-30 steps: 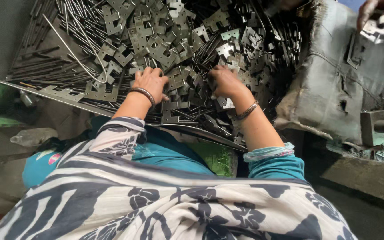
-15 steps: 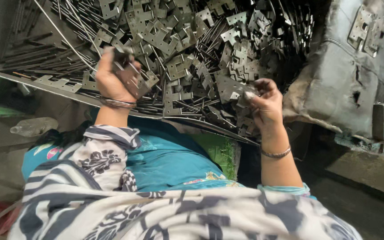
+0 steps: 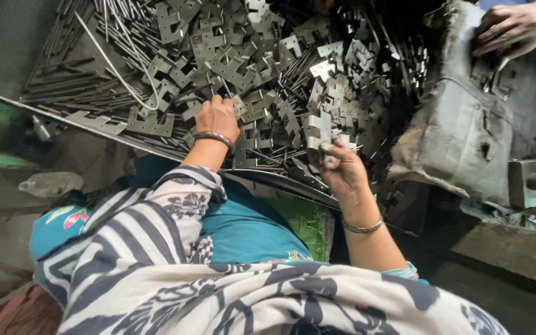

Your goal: The person sorts through a bin of metal hinge components and thin metal rods, picking up specific pieces and handing them to a co-worker or placing them into a machine at the side.

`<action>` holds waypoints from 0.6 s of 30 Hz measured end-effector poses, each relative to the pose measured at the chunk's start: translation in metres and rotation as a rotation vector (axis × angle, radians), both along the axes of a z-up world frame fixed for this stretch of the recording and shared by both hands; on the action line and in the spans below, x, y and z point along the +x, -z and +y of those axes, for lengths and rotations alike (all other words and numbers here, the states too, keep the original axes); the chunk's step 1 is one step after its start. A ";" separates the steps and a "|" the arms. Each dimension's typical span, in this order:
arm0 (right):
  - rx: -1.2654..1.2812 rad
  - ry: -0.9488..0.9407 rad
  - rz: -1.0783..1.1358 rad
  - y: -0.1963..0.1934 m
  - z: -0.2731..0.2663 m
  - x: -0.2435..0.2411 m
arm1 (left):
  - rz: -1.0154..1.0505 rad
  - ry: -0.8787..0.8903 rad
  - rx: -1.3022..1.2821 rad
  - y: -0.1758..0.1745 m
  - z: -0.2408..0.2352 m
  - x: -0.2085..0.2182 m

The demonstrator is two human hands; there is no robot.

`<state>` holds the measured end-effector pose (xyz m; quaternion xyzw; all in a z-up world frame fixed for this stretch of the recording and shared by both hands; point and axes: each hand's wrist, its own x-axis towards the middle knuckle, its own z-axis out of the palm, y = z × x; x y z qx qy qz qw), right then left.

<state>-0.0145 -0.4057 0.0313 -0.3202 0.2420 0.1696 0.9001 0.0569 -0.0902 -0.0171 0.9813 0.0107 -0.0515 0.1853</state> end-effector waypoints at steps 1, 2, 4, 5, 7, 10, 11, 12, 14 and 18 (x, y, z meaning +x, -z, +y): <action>-0.105 0.069 0.139 0.006 0.002 -0.001 | -0.028 0.016 0.041 0.006 -0.003 -0.001; -0.110 0.077 0.135 0.010 0.003 0.001 | -0.033 0.023 0.035 0.011 -0.003 0.000; 0.182 -0.102 -0.126 0.016 0.009 0.000 | -0.199 0.134 -0.026 0.021 -0.003 -0.001; 0.181 -0.099 -0.125 0.013 0.012 0.001 | -0.198 0.137 -0.028 0.023 -0.003 0.000; -0.210 -0.090 -0.055 0.002 0.023 0.006 | -0.031 -0.033 -0.713 0.027 0.001 0.000; -0.790 -0.157 -0.947 -0.033 0.037 0.018 | 0.091 -0.362 -1.729 0.018 0.015 -0.002; -0.788 -0.157 -0.944 -0.048 0.043 0.022 | 0.093 -0.365 -1.727 0.009 0.019 -0.006; -1.036 -0.161 -1.172 -0.064 0.045 0.028 | 0.301 -0.409 -2.027 -0.004 0.026 -0.015; -1.285 -0.162 -1.392 -0.082 0.060 0.032 | 0.534 -0.458 -2.314 -0.032 0.027 -0.034; -1.362 -0.658 -1.377 -0.083 0.094 0.024 | 0.646 -0.334 -2.380 -0.061 -0.021 -0.058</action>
